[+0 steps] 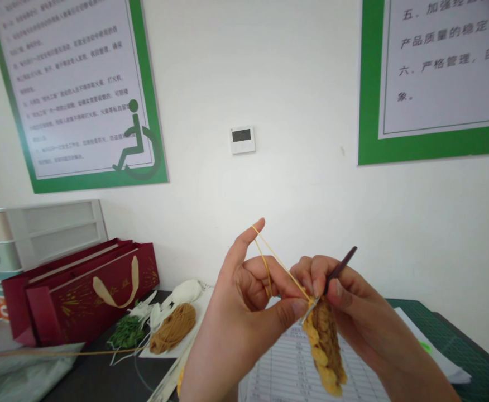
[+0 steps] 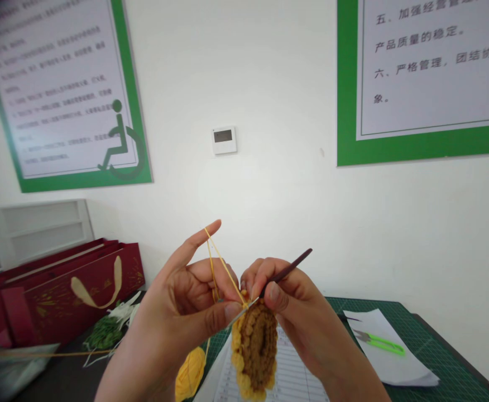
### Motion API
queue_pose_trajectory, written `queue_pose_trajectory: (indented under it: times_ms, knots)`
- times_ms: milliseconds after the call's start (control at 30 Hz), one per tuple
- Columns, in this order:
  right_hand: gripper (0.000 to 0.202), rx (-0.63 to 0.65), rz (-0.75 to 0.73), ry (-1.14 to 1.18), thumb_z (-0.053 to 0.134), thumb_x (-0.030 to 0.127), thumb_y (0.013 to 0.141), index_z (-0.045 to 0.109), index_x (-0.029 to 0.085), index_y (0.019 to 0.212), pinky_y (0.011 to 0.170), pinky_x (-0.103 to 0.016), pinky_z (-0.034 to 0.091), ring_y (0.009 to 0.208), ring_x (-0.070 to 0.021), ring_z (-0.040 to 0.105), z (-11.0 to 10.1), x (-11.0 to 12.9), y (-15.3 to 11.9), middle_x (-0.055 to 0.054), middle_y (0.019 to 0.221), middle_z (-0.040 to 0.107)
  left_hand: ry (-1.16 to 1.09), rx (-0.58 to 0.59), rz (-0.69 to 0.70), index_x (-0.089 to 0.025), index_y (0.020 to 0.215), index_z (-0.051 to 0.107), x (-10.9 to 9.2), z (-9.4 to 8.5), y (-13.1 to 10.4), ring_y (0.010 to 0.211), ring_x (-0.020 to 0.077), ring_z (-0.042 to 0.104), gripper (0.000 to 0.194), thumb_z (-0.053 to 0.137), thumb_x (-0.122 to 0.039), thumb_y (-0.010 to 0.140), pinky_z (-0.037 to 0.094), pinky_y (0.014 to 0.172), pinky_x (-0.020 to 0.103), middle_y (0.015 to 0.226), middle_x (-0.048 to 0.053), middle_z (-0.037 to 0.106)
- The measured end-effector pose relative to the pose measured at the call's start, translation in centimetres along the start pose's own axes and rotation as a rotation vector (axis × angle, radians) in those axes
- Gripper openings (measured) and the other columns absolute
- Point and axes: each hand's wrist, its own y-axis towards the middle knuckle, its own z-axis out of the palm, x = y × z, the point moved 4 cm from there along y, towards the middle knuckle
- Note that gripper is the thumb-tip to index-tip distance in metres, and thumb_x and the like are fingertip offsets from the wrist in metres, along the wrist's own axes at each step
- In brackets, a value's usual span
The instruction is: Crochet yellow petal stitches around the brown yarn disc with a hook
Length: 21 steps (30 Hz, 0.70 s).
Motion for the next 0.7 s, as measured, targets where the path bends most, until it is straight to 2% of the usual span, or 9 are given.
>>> queue_pose_trajectory:
  times_ms: [167, 233, 333, 500, 700]
  knots:
    - [0.012, -0.181, -0.186, -0.132, 0.075, 0.039, 0.089, 0.073, 0.028, 0.085, 0.075, -0.03, 0.049, 0.087, -0.0172, 0.06, 0.5, 1.0, -0.5, -0.001, 0.096, 0.064, 0.041, -0.029, 0.059, -0.026, 0.152, 0.044, -0.8, 0.4, 0.0, 0.066, 0.0121, 0.064, 0.094, 0.083, 0.003, 0.072, 0.052, 0.063, 0.021, 0.072, -0.002, 0.072]
    - [0.005, -0.201, -0.279, -0.21, 0.073, 0.032, 0.092, 0.074, 0.028, 0.089, 0.077, -0.029, 0.051, 0.09, -0.0162, 0.063, 0.9, 1.4, -0.8, -0.001, 0.102, 0.068, 0.063, -0.04, 0.077, -0.024, 0.151, 0.045, -1.0, 0.5, -0.1, 0.064, 0.0135, 0.064, 0.09, 0.082, 0.002, 0.073, 0.053, 0.062, 0.023, 0.072, -0.001, 0.072]
    - [0.004, -0.261, -0.367, -0.297, 0.071, 0.027, 0.094, 0.074, 0.028, 0.093, 0.081, -0.033, 0.053, 0.093, -0.0186, 0.067, 1.3, 1.7, -1.0, -0.002, 0.099, 0.071, 0.093, -0.065, 0.088, -0.023, 0.149, 0.049, -1.1, 0.5, -0.1, 0.065, 0.0149, 0.064, 0.083, 0.081, -0.002, 0.075, 0.053, 0.063, 0.026, 0.074, 0.0, 0.072]
    - [0.004, -0.335, -0.406, -0.382, 0.071, 0.028, 0.093, 0.073, 0.03, 0.09, 0.08, -0.036, 0.054, 0.088, -0.0204, 0.068, 1.2, 1.5, -0.9, -0.002, 0.095, 0.071, 0.171, -0.098, 0.094, -0.024, 0.148, 0.05, -0.7, 0.4, 0.0, 0.066, 0.0175, 0.064, 0.079, 0.081, -0.005, 0.077, 0.05, 0.058, 0.027, 0.076, 0.001, 0.072]
    - [0.005, -0.325, -0.413, -0.46, 0.07, 0.03, 0.094, 0.071, 0.03, 0.09, 0.075, -0.034, 0.053, 0.086, -0.0194, 0.065, 0.8, 1.5, -0.7, -0.001, 0.093, 0.069, 0.165, -0.081, 0.129, -0.019, 0.148, 0.048, -0.6, 0.5, 0.2, 0.07, 0.0171, 0.065, 0.079, 0.079, -0.002, 0.078, 0.052, 0.065, 0.028, 0.075, 0.0, 0.072]
